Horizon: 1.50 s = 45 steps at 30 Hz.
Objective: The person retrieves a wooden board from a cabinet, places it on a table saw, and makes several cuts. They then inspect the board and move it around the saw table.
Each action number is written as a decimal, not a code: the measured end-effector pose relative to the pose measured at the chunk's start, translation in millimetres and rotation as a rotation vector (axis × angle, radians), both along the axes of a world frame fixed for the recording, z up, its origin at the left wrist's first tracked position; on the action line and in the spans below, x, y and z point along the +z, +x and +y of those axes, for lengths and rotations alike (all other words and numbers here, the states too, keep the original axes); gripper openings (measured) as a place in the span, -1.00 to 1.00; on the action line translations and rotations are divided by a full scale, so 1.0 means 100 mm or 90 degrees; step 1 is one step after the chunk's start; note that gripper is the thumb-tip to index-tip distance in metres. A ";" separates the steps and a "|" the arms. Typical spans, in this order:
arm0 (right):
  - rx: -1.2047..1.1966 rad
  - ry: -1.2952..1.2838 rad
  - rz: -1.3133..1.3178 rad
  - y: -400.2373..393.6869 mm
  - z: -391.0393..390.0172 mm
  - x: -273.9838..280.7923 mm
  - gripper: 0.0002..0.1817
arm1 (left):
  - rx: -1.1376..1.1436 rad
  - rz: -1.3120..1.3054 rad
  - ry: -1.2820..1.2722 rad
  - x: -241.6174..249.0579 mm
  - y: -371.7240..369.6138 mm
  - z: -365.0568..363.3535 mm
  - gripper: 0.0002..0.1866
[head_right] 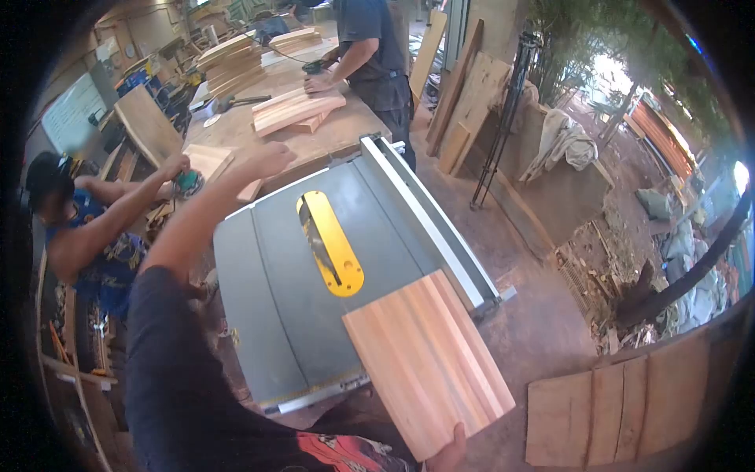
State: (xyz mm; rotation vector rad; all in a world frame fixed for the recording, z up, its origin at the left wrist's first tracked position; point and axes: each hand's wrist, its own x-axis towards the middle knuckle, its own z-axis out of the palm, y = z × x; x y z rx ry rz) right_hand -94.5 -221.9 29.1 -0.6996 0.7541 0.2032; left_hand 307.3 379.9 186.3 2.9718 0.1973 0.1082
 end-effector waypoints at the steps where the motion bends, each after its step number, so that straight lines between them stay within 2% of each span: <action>1: -0.007 0.001 0.004 -0.05 0.00 -0.06 -0.23 | -0.007 0.004 0.001 -0.38 0.42 0.19 -0.50; 3: -0.017 -0.117 -0.025 -0.06 -0.02 -0.20 -0.24 | -0.044 -0.034 0.079 -0.96 1.27 0.29 -0.51; 5: -0.010 -0.140 0.030 0.09 0.02 0.08 -0.16 | -0.037 0.046 0.026 -1.70 1.82 0.36 -0.48; 7: 0.033 -0.160 0.141 0.15 0.12 0.46 0.00 | 0.248 0.042 -0.169 -2.10 2.00 0.19 -0.38; 8: 0.058 -0.169 0.195 0.20 0.16 0.59 0.08 | 0.237 0.044 -0.174 -2.19 2.09 0.13 -0.38; 9: 0.087 -0.178 0.247 0.31 0.17 0.60 0.17 | 0.265 0.111 -0.201 -2.20 2.17 0.09 -0.33; 10: 0.014 -0.080 0.289 -0.08 -0.08 0.01 0.11 | 0.294 0.178 -0.227 -2.20 2.26 0.06 -0.27; 11: 0.013 -0.085 0.292 0.02 -0.08 0.08 0.11 | 0.294 0.183 -0.231 -2.23 2.31 0.04 -0.27; 13: 0.051 -0.174 0.461 0.23 0.00 0.48 0.14 | 0.350 0.086 -0.317 -2.29 2.32 0.04 -0.23; 14: 0.053 -0.176 0.479 0.11 -0.08 0.40 0.14 | 0.315 0.074 -0.323 -2.31 2.30 0.07 -0.26; 15: 0.028 -0.227 0.552 0.01 -0.14 0.15 0.12 | 0.315 0.075 -0.317 -2.27 2.30 0.07 -0.26; 16: 0.004 -0.278 0.622 -0.03 -0.16 -0.02 0.11 | 0.254 0.101 -0.292 -2.21 2.28 0.06 -0.30; 17: 0.006 -0.273 0.622 0.04 -0.12 0.03 0.11 | 0.192 0.130 -0.269 -2.17 2.22 0.02 -0.33; 18: -0.038 -0.245 0.503 0.20 -0.02 0.16 0.06 | 0.206 0.128 -0.198 -1.89 2.08 -0.20 -0.41; 19: -0.081 -0.215 0.389 0.24 0.03 0.26 0.02 | 0.205 0.129 -0.193 -1.77 1.98 -0.28 -0.41; 21: -0.045 -0.230 0.388 0.24 -0.01 0.18 -0.02 | 0.204 0.190 -0.004 -1.51 2.04 -0.43 -0.42; 22: -0.004 -0.251 0.397 0.18 -0.08 0.14 -0.05 | 0.175 0.146 0.071 -1.56 2.03 -0.47 -0.45; 23: -0.018 -0.243 0.384 0.00 -0.27 -0.17 -0.05 | 0.139 0.183 0.085 -1.58 2.02 -0.50 -0.48; 24: 0.056 -0.134 0.451 -0.15 -0.42 -0.52 0.05 | 0.099 0.218 0.104 -1.55 2.01 -0.56 -0.51; 25: 0.133 -0.021 0.516 -0.83 -0.91 -1.58 0.17 | 0.120 0.152 0.110 -1.51 1.91 -0.68 -0.52; 27: 0.107 0.008 0.441 -0.58 -0.62 -1.36 0.10 | 0.124 0.088 0.123 -1.40 1.75 -0.85 -0.53; 29: 0.090 0.034 0.298 -0.25 -0.40 -1.11 -0.03 | 0.045 -0.088 0.057 -1.16 1.61 -0.87 -0.49; 30: 0.079 0.044 0.238 -0.23 -0.35 -0.97 -0.09 | 0.016 -0.177 0.028 -0.87 1.28 -1.11 -0.49; 32: 0.065 0.057 0.110 -0.14 -0.34 -0.84 -0.20 | -0.074 -0.354 -0.183 -0.39 0.48 -1.73 -0.56; 33: 0.063 0.061 0.047 -0.13 -0.36 -0.77 -0.26 | -0.128 -0.390 -0.200 -0.23 -0.03 -2.10 -0.59; 35: 0.115 0.064 0.062 -0.12 -0.50 -1.05 -0.30 | -0.182 -0.449 -0.230 0.00 -1.22 -2.78 -0.62; 36: 0.178 -0.020 -0.042 -0.12 -0.58 -1.49 -0.35 | -0.193 -0.474 -0.251 0.01 -1.76 -3.12 -0.63; 37: 0.227 -0.096 -0.145 -0.28 -0.59 -1.86 -0.39 | -0.139 -0.494 -0.270 -0.14 -2.28 -3.40 -0.66; 38: 0.214 -0.089 -0.142 -0.18 -0.52 -1.25 -0.39 | -0.030 -0.468 -0.325 -0.32 -2.78 -3.68 -0.71; 39: 0.105 0.147 -0.058 0.13 -0.47 -0.51 -0.36 | 0.077 -0.456 -0.378 -0.78 -3.25 -3.83 -0.74; 40: 0.096 0.136 -0.055 0.14 -0.49 -0.46 -0.38 | 0.189 -0.418 -0.485 -1.11 -3.68 -4.08 -0.75; 41: 0.091 0.125 -0.051 0.15 -0.51 -0.46 -0.40 | 0.332 -0.300 -0.699 -1.35 -4.07 -4.29 -0.77; 43: 0.077 0.139 -0.070 0.13 -0.49 -0.53 -0.41 | 0.480 -0.207 -0.936 -2.12 -4.68 -4.43 -0.71; 44: 0.066 0.151 -0.095 0.11 -0.50 -0.56 -0.43 | 0.488 -0.207 -0.939 -2.39 -4.84 -4.44 -0.71; 45: 0.065 0.149 -0.103 0.16 -0.49 -0.55 -0.43 | 0.511 -0.081 -0.949 -2.61 -4.84 -4.36 -0.65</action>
